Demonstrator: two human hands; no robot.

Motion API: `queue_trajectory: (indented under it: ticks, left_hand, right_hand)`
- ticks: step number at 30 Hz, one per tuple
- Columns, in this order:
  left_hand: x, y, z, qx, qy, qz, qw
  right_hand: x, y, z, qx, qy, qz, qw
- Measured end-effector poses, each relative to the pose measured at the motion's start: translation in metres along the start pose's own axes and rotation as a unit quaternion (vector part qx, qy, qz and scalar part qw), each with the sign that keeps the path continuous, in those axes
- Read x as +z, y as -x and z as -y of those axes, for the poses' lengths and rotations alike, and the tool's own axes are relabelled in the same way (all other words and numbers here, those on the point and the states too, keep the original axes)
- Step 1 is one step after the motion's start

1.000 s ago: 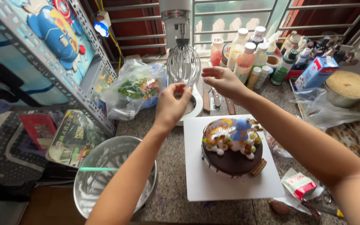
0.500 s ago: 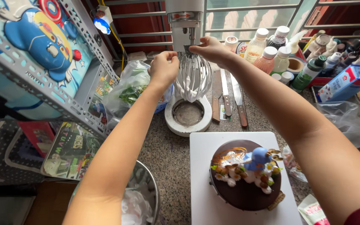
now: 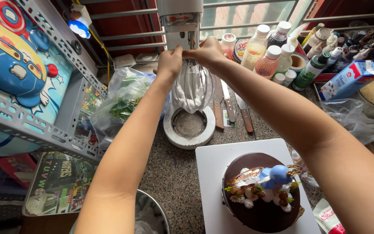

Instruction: The person wipes a speckled countertop with a paper towel, removing purple stains. They then move a decorated cake aside, retrieve more paper towels, and continue wiping the countertop and a nearby baking tray. The person also handles a small plastic bag and a mixing bowl during the process.

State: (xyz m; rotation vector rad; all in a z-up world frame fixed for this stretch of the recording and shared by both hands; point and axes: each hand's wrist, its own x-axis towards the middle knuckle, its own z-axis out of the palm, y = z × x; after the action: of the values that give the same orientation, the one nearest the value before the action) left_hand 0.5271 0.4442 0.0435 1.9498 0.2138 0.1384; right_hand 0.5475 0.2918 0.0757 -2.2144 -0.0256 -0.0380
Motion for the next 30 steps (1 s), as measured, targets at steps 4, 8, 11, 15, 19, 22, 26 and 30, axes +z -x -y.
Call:
queue_trajectory:
  ticks: [4,8,11,15,19,22,26,30]
  left_hand:
    - [-0.003,-0.028,0.020,-0.017,0.174,0.070,0.982]
    - [0.006,-0.053,0.037,-0.045,0.151,0.074,0.985]
    - [0.013,-0.059,0.041,-0.048,0.100,0.046,0.993]
    - [0.010,-0.054,0.037,-0.046,0.078,0.069,0.994]
    - [0.009,-0.039,0.043,-0.054,0.002,0.075,0.996]
    - [0.003,-0.027,0.055,-0.024,0.039,0.078,0.996]
    - [-0.022,0.008,0.065,0.080,0.040,0.063,0.994]
    - [-0.080,0.075,0.063,0.175,0.080,0.067,0.979]
  right_hand:
    - [-0.004,0.009,0.025,0.034,0.148,0.004,0.988]
    - [0.002,0.007,0.025,0.011,0.233,-0.009,0.972]
    - [0.009,0.003,0.016,0.006,0.271,-0.018,0.962]
    - [0.013,0.002,0.006,0.005,0.279,-0.028,0.960]
    - [0.023,0.019,-0.003,0.004,0.282,-0.010,0.959]
    - [0.030,0.042,-0.008,-0.009,0.274,0.000,0.962]
    - [0.034,0.076,-0.003,0.003,0.259,0.036,0.965]
    - [0.026,0.123,0.009,-0.143,0.098,0.070,0.982]
